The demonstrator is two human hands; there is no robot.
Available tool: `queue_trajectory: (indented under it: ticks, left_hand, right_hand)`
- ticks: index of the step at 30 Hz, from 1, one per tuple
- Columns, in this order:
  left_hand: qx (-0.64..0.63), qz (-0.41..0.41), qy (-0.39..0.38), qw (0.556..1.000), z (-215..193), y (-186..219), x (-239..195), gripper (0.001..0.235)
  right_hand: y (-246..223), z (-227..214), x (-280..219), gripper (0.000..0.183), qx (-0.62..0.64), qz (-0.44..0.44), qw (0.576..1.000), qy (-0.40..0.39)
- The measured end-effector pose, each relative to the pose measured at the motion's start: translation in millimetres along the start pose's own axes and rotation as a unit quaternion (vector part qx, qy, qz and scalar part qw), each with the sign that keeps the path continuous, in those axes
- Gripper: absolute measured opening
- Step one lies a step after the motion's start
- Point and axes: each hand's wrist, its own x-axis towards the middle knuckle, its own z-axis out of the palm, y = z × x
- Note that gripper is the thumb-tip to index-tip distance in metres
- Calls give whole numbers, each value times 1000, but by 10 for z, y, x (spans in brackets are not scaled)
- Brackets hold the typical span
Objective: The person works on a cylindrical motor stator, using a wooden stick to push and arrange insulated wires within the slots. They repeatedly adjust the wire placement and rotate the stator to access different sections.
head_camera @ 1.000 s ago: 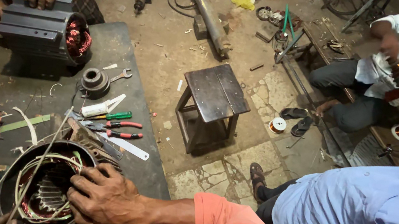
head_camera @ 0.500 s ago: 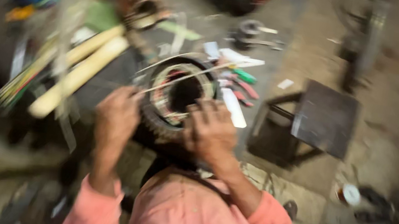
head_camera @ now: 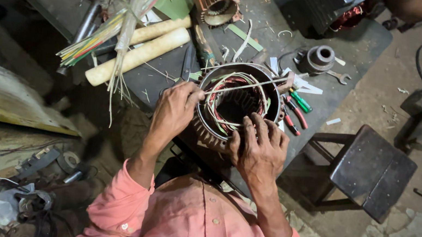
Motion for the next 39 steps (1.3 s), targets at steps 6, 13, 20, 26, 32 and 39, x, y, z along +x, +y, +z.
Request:
queue_trajectory:
  ticks: [6, 13, 20, 26, 32, 39]
  left_hand:
    - [-32, 25, 2, 999, -121, 44, 2, 19]
    - [26, 41, -53, 997, -214, 66, -8, 34]
    - [-2, 59, -57, 997, -216, -62, -86, 42]
    - [8, 100, -26, 995, -189, -278, -145, 46]
    - [86, 123, -6, 989, -177, -296, -176, 48]
    - [42, 135, -78, 987, -227, -489, -70, 40]
  right_hand:
    - [7, -60, 31, 34, 38, 9, 999, -8]
    - [219, -50, 548, 39, 101, -83, 990, -50]
    - [320, 223, 1071, 22, 61, -187, 965, -176]
    - [204, 282, 1473, 27, 91, -168, 976, -104]
    - [-108, 146, 1467, 42, 83, -124, 987, -56]
    - [-279, -152, 1020, 23, 151, -27, 988, -26]
